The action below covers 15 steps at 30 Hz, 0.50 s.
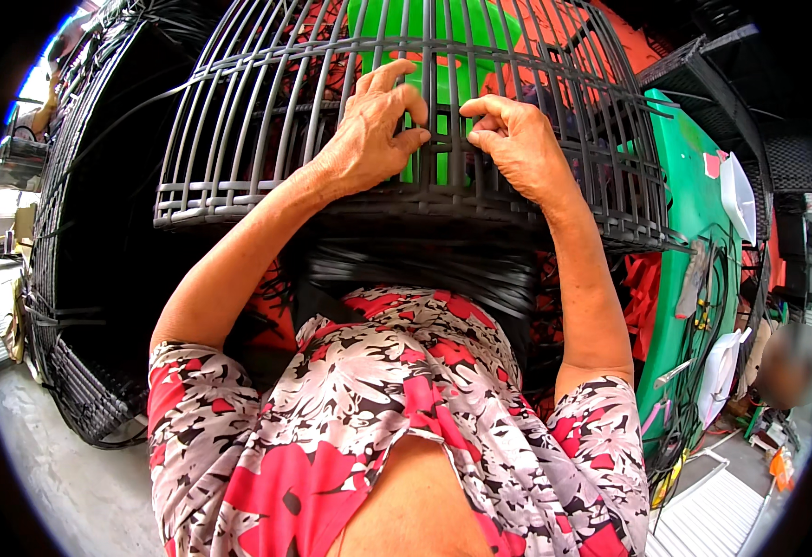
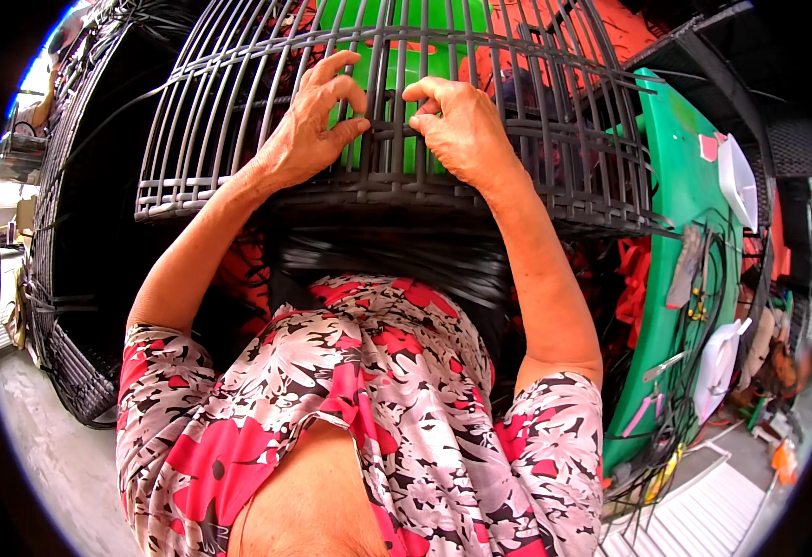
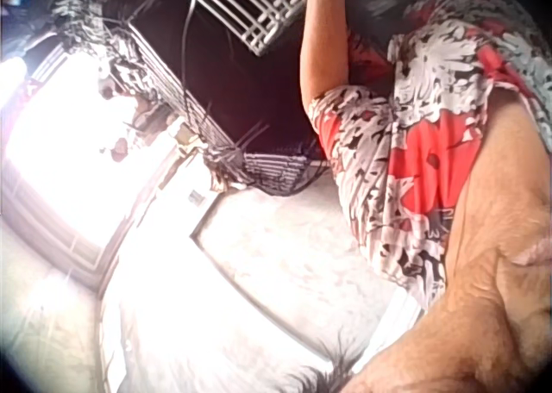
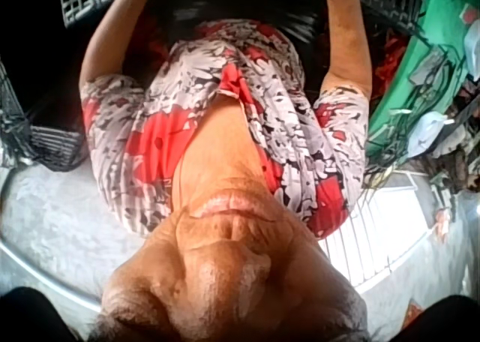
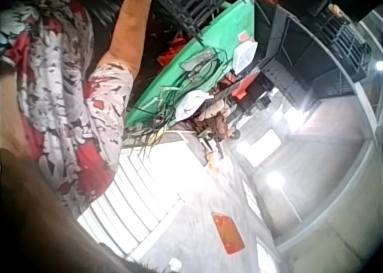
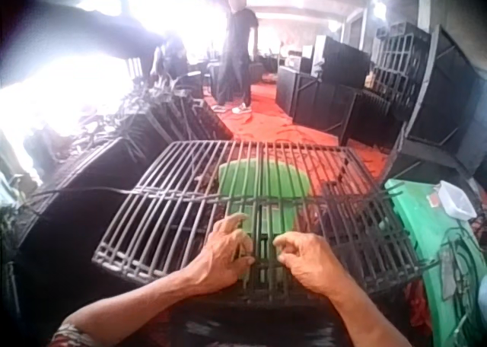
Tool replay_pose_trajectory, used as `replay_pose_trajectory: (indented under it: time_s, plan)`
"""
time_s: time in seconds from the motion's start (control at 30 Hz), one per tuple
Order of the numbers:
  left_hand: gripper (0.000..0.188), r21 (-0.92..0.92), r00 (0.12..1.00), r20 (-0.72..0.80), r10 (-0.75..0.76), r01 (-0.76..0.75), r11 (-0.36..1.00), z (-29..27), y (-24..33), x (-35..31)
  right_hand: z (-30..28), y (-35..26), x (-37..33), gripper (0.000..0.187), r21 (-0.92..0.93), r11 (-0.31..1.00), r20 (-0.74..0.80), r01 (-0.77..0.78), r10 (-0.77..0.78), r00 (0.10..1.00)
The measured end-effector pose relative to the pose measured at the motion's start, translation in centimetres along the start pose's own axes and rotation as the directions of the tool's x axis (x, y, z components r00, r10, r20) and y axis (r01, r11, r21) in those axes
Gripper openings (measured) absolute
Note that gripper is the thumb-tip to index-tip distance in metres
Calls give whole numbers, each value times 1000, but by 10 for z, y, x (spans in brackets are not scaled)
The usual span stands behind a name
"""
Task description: The person weaves black plastic strips through the frame of a wicker furniture piece, pulling the strips tight and securing them by hand while rotating the object to reach different sections.
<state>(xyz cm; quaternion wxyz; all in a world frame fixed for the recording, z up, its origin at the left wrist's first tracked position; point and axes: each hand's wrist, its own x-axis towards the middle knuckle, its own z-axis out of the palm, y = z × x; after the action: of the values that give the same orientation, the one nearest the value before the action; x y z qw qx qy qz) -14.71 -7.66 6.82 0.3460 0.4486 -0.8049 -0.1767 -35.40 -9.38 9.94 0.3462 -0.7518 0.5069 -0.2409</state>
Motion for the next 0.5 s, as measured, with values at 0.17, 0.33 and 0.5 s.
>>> replay_pose_trajectory:
  time_s: [0.17,0.33,0.5]
  plan:
    - [20,168,992,86,-95,80,983,8,13,3,2,2,-3,26,45,999,-20,-4,5,1000]
    - [14,175,974,178,-140,109,979,10,17,13,6,9,-4,25,83,997,-35,9,-6,999]
    - [11,2,954,190,-230,234,972,-1,11,24,9,16,-6,22,234,967,-136,105,-74,988]
